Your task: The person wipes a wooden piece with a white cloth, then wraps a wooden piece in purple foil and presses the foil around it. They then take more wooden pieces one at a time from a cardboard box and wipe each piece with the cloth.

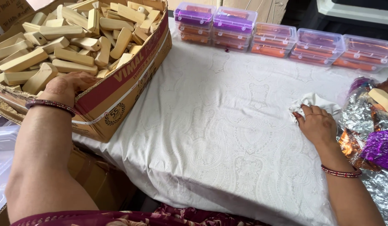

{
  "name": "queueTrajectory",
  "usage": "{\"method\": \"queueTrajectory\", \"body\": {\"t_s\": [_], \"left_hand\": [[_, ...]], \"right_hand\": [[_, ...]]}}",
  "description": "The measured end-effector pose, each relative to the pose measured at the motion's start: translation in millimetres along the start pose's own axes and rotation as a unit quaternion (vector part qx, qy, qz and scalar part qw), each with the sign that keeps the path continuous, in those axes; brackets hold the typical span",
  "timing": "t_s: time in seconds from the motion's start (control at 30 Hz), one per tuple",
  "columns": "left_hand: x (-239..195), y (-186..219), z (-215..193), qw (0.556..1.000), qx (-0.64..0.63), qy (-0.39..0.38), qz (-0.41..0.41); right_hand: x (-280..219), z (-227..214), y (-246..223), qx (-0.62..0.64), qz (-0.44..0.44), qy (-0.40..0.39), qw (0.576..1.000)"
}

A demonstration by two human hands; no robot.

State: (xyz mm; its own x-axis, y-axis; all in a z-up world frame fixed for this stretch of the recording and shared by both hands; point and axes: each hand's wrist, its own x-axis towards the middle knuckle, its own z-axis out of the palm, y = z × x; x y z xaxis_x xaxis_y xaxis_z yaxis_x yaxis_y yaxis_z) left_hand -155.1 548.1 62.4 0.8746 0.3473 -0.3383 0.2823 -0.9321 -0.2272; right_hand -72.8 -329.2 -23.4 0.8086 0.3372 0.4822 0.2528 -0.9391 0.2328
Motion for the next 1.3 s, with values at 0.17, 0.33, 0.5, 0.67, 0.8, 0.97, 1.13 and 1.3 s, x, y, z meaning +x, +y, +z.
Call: {"method": "queueTrajectory", "body": {"t_s": [0.17,0.33,0.5,0.67,0.8,0.97,1.13,1.3], "left_hand": [[23.5,-37.8,38.0,0.804,-0.594,-0.016,-0.012],[-88.2,28.7,-21.4,0.728,-0.675,-0.009,-0.124],[-113.5,61.9,-48.1,0.768,-0.636,0.047,-0.056],[-72.4,49.9,-56.6,0.955,-0.278,0.092,0.056],[-83.1,69.5,-69.3,0.945,-0.327,0.033,0.000],[-47.2,48.1,-29.9,0.656,-0.748,0.072,-0.077],[-45.6,31.0,-10.7,0.542,-0.837,0.061,-0.046],[-34.5,12.9,15.0,0.448,-0.893,0.031,-0.036]], "right_hand": [[-0.3,-10.9,-4.4,0.024,0.012,-0.036,0.999],[2.2,-8.1,-3.2,0.014,0.015,-0.054,0.998],[0.9,-9.1,-0.9,0.018,0.011,-0.035,0.999],[1.5,-8.3,-3.6,0.021,0.018,-0.053,0.998],[-0.1,-9.9,-3.6,0.030,0.016,-0.027,0.999],[1.2,-14.2,-5.1,0.024,0.017,-0.033,0.999],[4.5,-14.7,-3.6,0.027,0.015,-0.055,0.998],[0.9,-14.2,-6.4,0.037,0.015,-0.063,0.997]]}}
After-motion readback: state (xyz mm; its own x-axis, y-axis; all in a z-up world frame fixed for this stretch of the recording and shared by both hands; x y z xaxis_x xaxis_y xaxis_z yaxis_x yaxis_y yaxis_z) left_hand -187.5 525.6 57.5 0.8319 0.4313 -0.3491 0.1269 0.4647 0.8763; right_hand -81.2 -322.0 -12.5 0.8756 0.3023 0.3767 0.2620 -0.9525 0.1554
